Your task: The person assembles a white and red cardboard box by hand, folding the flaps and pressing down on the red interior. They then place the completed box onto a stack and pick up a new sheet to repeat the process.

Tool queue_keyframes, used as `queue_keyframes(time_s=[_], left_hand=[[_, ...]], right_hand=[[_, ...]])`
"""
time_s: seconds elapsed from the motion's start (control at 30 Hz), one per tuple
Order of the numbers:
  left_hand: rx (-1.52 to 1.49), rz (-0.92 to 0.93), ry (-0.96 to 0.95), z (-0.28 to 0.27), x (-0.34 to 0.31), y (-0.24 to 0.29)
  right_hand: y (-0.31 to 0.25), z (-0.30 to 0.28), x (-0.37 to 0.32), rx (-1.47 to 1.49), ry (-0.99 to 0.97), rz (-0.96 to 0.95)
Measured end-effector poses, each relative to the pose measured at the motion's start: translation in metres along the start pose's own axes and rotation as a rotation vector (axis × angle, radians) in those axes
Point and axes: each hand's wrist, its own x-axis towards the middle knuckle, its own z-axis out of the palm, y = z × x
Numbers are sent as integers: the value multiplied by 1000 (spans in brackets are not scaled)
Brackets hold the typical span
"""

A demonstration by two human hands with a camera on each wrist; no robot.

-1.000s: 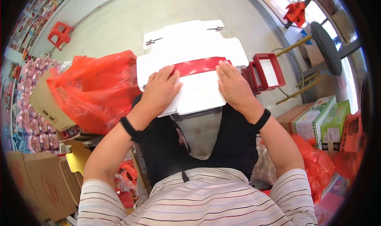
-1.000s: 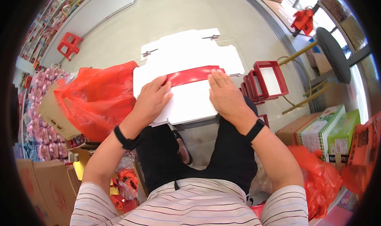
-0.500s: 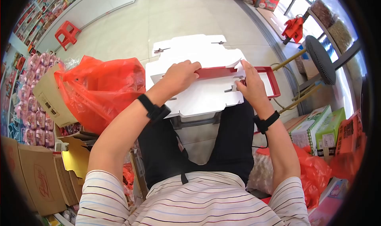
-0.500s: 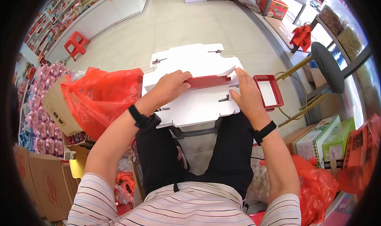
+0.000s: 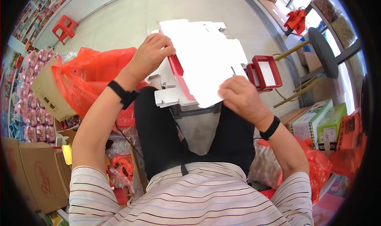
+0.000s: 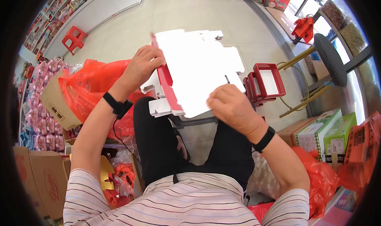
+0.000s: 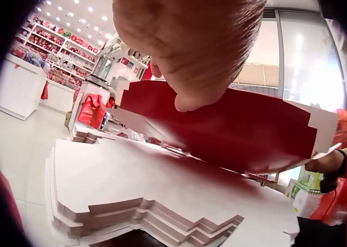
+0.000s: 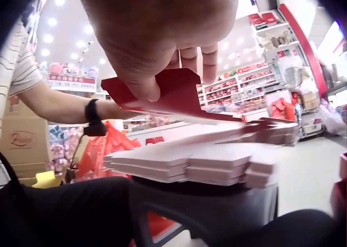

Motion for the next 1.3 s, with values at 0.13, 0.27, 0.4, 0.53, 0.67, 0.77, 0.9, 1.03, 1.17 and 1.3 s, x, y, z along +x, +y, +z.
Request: queue_keyframes(time_s=[0.13,0.27,0.4,0.53,0.67,0.77,0.9,1.03,1.17,1.3], left_hand=[[57,-39,-33,12,5,7],[-345,-129,-188,8,7,49],[-176,-71,-415,3,-12,87],[-84,-126,-378,-12,-33,84],[-306,-199,-256,-20,-44,93],[-354,-280,-238,-13,-44,95],[-382,-549,-299,7,-26,99],[-360,-558,-157,23,-21,99],[-541,-759,-298,27,-18,88],[-652,-861,-348,18,-11,89]], right_hand=[[-14,43,5,76,-96,12],[-10,60,8,69,-94,54],[-6,58,8,131,-98,162],[-1,52,2,234,-71,274],[6,55,0,362,-18,395],[10,56,1,476,-20,502],[19,48,10,551,-114,665],[39,53,16,571,-208,778],[53,55,27,695,-301,873],[54,49,37,637,-390,903]])
